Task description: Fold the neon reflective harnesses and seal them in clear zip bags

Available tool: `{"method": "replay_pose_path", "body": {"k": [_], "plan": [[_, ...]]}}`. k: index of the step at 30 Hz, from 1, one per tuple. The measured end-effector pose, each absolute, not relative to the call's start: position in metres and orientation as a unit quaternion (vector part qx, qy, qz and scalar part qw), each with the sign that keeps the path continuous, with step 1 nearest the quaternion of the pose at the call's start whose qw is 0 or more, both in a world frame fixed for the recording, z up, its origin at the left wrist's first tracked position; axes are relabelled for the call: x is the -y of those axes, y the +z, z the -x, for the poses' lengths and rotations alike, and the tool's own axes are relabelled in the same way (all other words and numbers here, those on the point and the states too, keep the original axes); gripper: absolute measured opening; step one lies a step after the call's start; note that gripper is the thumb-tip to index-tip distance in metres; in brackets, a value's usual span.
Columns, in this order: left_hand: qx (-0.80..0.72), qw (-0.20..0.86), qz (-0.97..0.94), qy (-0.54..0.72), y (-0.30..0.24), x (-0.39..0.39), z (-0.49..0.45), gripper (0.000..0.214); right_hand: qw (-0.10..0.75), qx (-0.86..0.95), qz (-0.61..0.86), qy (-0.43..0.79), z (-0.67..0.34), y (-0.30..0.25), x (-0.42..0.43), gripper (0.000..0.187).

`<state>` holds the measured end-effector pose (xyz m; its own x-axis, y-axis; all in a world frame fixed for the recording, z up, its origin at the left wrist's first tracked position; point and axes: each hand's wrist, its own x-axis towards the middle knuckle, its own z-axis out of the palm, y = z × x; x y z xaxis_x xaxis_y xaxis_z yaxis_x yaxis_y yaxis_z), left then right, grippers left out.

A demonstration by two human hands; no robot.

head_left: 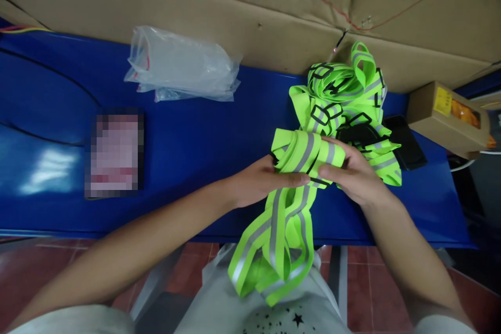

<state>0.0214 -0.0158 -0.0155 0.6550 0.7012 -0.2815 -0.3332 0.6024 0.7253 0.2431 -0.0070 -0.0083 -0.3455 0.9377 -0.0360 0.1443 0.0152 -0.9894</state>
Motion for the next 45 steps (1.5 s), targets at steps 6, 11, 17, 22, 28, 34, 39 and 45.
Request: {"method": "replay_pose_path", "body": {"k": [6, 11, 17, 22, 28, 34, 39, 45], "plan": [[-0.274, 0.879, -0.295, 0.255, -0.021, 0.015, -0.025, 0.034, 0.411, 0.631, 0.502, 0.426, -0.222, 0.0, 0.022, 0.032], [-0.143, 0.941, -0.231, 0.203, -0.019, 0.014, -0.023, 0.043, 0.48, 0.726, 0.435, 0.231, -0.224, 0.01, 0.024, 0.038], [-0.16, 0.914, -0.225, 0.298, -0.012, 0.015, -0.015, 0.073, 0.41, 0.856, 0.3, 0.097, -0.234, 0.012, 0.015, 0.039], [-0.237, 0.892, -0.209, 0.322, -0.003, 0.009, -0.015, 0.047, 0.281, 0.871, 0.333, 0.226, -0.235, 0.016, 0.018, 0.059], [-0.277, 0.866, -0.255, 0.328, -0.002, 0.008, -0.014, 0.054, 0.396, 0.743, 0.409, 0.352, -0.239, 0.009, 0.01, 0.069], [-0.315, 0.822, -0.323, 0.347, -0.007, 0.011, -0.018, 0.068, 0.377, 0.595, 0.483, 0.521, -0.234, 0.007, 0.014, 0.052], [-0.323, 0.803, -0.298, 0.402, -0.015, 0.02, -0.03, 0.077, 0.438, 0.521, 0.521, 0.515, -0.218, -0.002, 0.023, 0.043], [-0.335, 0.76, -0.372, 0.414, -0.013, 0.022, -0.031, 0.075, 0.47, 0.521, 0.526, 0.481, -0.21, -0.002, 0.028, 0.038]]}}
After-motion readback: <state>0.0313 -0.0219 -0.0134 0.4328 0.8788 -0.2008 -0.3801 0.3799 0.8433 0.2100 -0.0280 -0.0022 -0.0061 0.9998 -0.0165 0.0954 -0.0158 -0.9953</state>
